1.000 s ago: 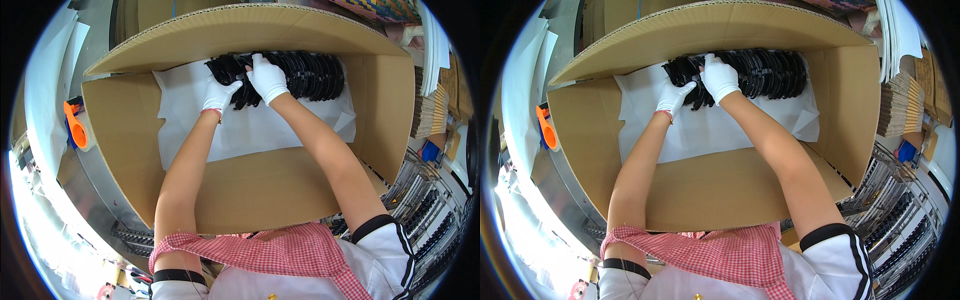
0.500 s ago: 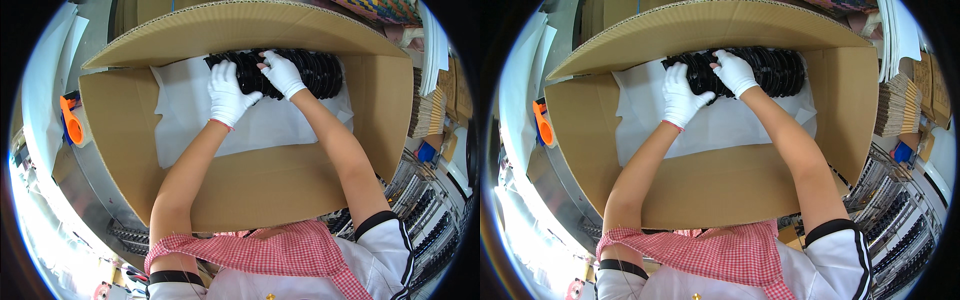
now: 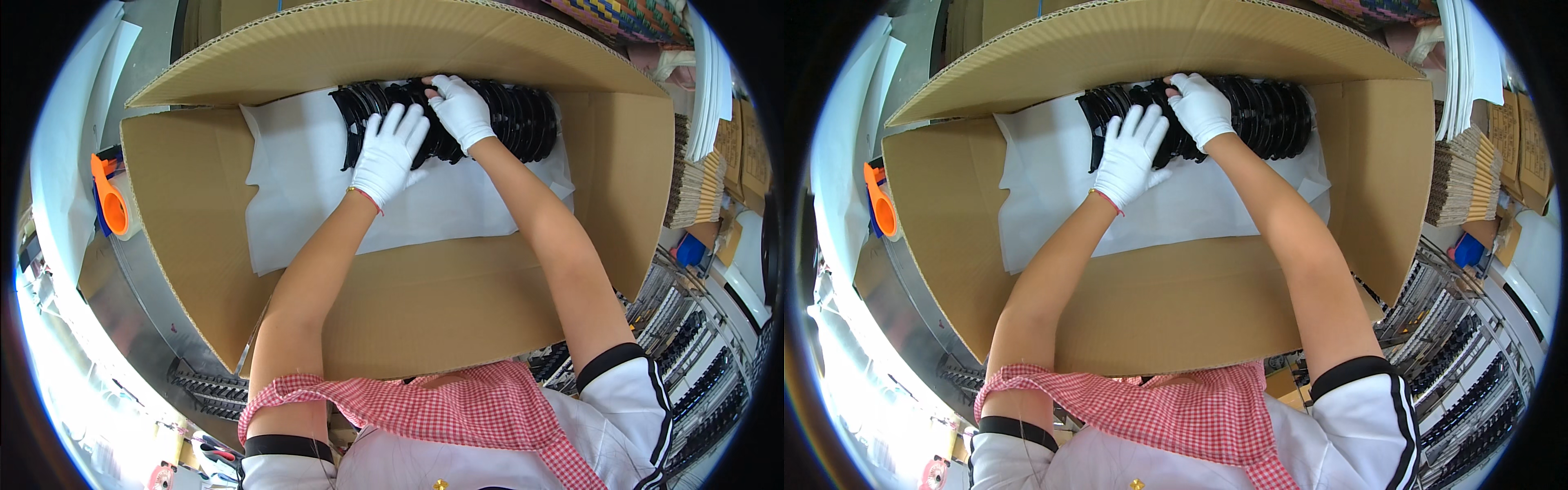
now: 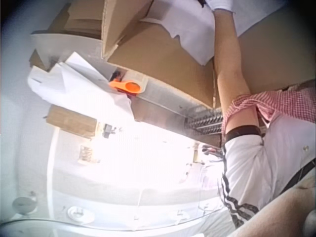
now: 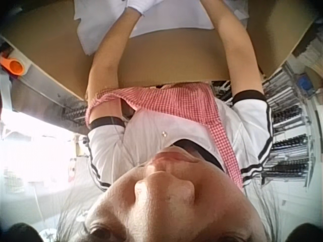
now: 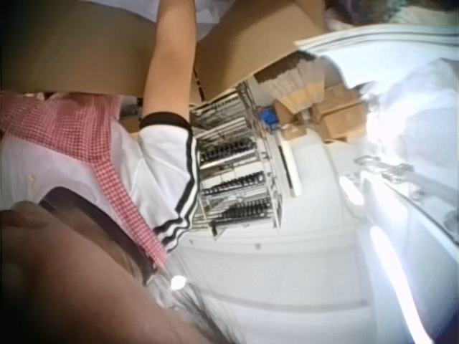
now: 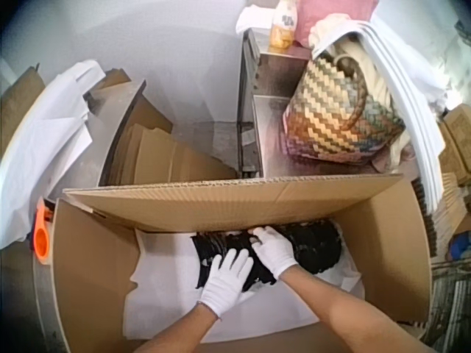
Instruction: The person repeatedly picks up black plastic hangers from a cardboard box and places them onto a metal rack. They then carry the loaded rack to a larger rack unit and return to continue the process.
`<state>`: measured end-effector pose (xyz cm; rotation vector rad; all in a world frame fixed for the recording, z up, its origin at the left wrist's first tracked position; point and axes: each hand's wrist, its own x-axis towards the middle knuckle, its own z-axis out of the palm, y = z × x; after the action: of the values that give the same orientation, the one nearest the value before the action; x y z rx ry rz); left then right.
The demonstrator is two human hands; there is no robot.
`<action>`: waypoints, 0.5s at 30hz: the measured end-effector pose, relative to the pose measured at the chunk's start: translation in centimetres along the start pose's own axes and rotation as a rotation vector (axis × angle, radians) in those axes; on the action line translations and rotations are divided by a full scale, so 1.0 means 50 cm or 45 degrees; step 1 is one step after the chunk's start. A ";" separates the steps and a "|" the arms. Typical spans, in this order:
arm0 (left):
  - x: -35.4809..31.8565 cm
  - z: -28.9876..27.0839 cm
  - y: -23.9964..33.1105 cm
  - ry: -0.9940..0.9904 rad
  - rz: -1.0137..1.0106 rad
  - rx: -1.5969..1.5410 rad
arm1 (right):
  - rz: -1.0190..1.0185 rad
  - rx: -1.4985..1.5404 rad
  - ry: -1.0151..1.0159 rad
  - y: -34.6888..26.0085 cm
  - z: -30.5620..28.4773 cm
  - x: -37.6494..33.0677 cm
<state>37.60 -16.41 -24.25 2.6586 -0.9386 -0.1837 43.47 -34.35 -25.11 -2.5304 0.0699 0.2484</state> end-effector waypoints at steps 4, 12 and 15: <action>0.002 0.024 -0.012 -0.075 0.313 0.254 | 0.022 0.018 -0.110 0.001 0.009 0.009; 0.025 -0.022 -0.021 -0.228 0.100 -0.005 | -0.014 0.482 0.014 0.037 -0.002 -0.011; 0.014 -0.134 -0.031 -0.168 0.066 -0.096 | 0.039 0.583 -0.074 0.023 -0.043 -0.034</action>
<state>40.54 -14.03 -18.45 2.5757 -1.0188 -0.3794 42.04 -36.53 -23.72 -2.0669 0.1272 0.2818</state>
